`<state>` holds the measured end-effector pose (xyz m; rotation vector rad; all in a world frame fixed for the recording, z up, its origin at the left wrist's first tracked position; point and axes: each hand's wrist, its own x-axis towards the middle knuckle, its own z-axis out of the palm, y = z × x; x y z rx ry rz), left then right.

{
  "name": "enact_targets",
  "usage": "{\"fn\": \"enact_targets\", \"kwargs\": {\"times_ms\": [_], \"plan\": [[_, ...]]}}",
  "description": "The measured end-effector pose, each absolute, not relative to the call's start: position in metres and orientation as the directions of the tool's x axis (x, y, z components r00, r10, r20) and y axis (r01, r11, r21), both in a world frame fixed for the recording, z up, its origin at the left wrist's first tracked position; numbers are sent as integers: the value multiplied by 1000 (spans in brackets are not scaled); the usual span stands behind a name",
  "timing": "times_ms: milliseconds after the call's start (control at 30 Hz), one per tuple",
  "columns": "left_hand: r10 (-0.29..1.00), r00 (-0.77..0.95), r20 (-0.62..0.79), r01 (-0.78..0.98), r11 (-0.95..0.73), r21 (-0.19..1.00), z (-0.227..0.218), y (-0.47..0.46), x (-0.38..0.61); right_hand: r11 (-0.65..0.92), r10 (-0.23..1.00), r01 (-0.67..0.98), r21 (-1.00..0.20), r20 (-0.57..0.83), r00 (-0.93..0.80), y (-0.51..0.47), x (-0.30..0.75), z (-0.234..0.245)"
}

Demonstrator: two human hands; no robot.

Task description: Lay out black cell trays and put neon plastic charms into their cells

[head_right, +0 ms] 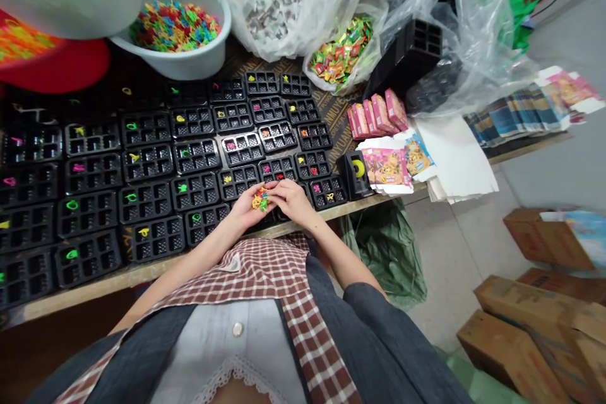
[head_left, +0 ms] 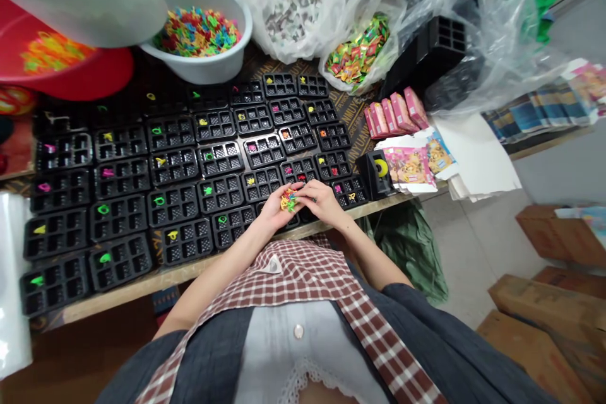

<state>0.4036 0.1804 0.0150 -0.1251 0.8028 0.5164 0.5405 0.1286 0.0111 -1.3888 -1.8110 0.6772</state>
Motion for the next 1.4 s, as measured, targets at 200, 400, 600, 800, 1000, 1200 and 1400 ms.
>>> {"fn": "enact_targets", "kwargs": {"times_ms": [200,400,600,800,1000,1200,1400], "plan": [[342,520,-783,-422,900,113,18,179,401,86,971,565,-821,197,138,122,553,18],[436,535,-724,-358,893,273,16,180,398,-119,985,662,-740,-4,173,97,582,-7],[533,549,-643,-194,830,523,14,171,402,-109,970,609,-786,49,237,96,563,4],[570,548,-612,-147,786,601,11,163,404,32,996,474,-880,66,55,116,540,20],[569,517,-640,-270,817,509,11,173,400,-15,994,467,-884,35,99,124,538,18],[602,491,-629,-315,796,516,12,178,399,12,996,503,-864,53,69,134,534,22],[613,480,-628,-316,788,528,10,185,400,32,996,528,-849,69,50,144,534,20]]}}
